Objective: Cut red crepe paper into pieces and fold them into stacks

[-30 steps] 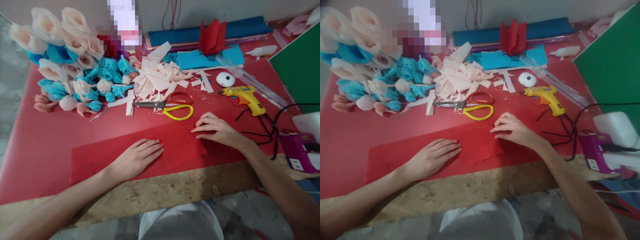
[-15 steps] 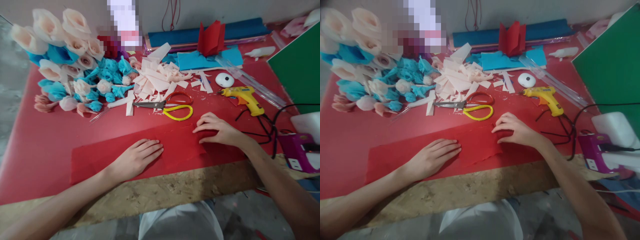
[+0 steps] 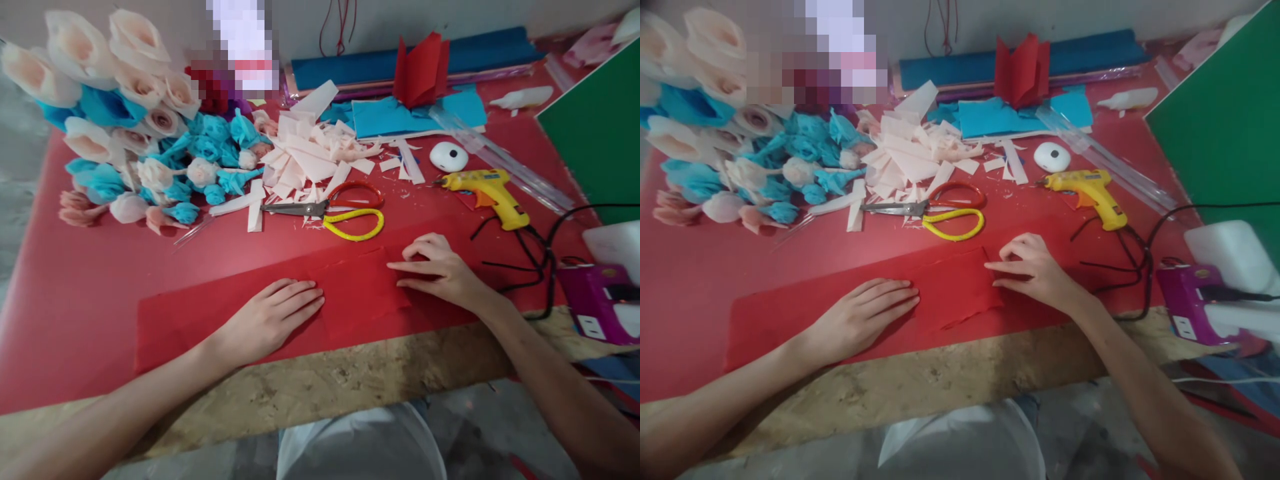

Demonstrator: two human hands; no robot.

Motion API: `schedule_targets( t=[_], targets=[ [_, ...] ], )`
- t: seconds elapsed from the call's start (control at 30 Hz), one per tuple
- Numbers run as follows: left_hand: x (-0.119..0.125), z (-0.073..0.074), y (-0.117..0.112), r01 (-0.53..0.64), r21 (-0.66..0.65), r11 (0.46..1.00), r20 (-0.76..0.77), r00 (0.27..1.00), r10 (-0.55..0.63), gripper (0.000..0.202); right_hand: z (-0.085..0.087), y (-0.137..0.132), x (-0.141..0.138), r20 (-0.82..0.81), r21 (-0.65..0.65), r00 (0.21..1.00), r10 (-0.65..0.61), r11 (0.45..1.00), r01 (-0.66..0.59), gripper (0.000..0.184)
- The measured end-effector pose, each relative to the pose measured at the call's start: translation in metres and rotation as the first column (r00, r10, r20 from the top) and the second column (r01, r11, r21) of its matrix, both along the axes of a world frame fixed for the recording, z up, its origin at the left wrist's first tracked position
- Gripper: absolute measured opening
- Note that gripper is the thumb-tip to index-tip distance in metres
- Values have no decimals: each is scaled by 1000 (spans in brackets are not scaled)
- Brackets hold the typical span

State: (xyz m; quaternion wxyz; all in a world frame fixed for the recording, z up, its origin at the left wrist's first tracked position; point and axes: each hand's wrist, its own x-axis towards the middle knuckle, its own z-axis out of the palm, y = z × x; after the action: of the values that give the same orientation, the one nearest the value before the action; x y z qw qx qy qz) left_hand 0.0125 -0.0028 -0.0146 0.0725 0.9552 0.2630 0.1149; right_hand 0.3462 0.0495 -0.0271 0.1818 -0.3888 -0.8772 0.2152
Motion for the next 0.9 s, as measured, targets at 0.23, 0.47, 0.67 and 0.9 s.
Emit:
schedule_targets(
  t=[0.23, 0.47, 0.67, 0.9],
  targets=[
    [0, -1, 0, 6, -7, 1000, -5, 1000, -6, 34, 1, 1, 3, 102, 47, 993, 53, 997, -58, 39],
    [-1, -2, 0, -1, -9, 1000, -18, 1000, 0, 34, 5, 2, 2, 197, 51, 977, 84, 994, -96, 47],
    [-1, -2, -1, -1, -7, 1000, -4, 1000, 1, 33, 10, 5, -3, 261, 32, 962, 83, 995, -95, 59],
    [-1, -2, -1, -2, -17, 1000, -13, 1000, 2, 33, 11, 8, -23, -80, 30, 984, -159, 986, 162, 33]
  ],
)
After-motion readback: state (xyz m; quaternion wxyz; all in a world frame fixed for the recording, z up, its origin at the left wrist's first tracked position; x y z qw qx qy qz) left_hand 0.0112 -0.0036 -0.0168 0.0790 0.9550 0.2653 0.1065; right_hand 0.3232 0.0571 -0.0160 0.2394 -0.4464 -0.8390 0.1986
